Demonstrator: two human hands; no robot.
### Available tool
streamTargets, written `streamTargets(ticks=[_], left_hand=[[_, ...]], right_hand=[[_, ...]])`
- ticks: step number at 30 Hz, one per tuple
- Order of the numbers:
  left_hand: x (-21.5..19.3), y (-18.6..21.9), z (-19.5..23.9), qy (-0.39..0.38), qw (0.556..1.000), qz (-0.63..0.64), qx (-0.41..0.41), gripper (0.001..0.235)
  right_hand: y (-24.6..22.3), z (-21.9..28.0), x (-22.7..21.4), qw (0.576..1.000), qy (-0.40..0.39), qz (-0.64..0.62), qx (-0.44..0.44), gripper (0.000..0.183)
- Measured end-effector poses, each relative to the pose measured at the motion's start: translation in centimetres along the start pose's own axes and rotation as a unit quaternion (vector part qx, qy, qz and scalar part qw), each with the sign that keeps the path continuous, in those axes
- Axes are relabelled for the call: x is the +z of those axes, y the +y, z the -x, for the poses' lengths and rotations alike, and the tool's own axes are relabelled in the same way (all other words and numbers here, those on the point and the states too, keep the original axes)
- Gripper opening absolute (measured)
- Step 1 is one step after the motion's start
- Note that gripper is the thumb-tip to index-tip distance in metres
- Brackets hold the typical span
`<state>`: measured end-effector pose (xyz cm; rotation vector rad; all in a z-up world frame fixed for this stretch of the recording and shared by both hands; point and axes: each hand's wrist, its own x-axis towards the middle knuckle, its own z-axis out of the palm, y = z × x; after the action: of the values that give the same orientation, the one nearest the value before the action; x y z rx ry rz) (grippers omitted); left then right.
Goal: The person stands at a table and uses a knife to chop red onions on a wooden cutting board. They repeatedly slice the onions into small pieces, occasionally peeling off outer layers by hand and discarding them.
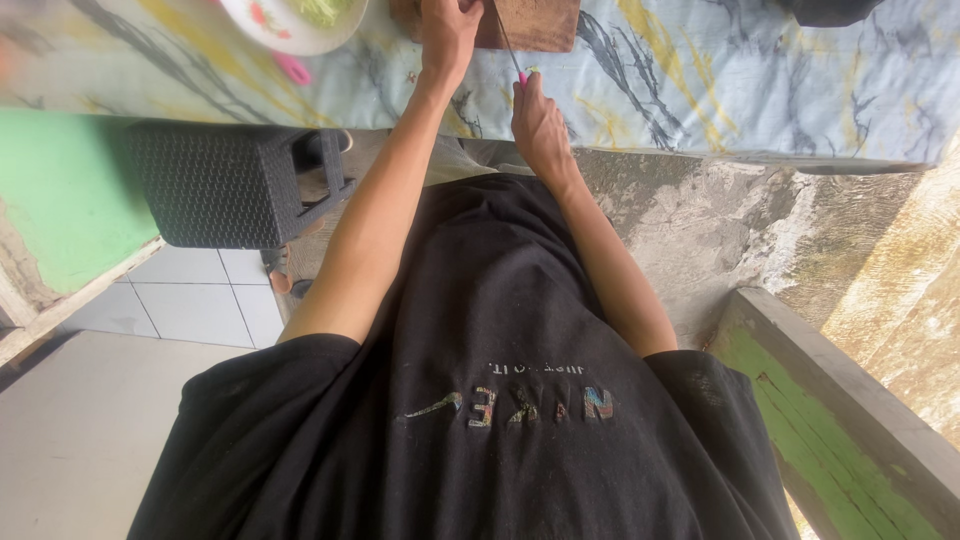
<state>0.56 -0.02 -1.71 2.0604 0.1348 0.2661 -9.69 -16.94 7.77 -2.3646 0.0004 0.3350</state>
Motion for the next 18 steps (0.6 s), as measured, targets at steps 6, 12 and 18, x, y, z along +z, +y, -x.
streamTargets(ticks=[6,12,18], left_hand=[[-0.2,0.7,-0.5,-0.016,0.993,0.113,-0.032,0.015],[0.4,-0.4,-0.4,-0.014,0.996,0.071,-0.048,0.022],[1.9,-2.9,-0.4,0.007,0.999,0.019,-0.028,0.031]], right_hand=[[0.9,0.2,-0.8,1.000,0.014,0.002,0.007,0.024],[0.9,0.4,-1.0,0.999,0.001,-0.013,-0.030,0.024],[0.9,0.3,-1.0,1.000,-0.018,0.015,-0.008,0.025]])
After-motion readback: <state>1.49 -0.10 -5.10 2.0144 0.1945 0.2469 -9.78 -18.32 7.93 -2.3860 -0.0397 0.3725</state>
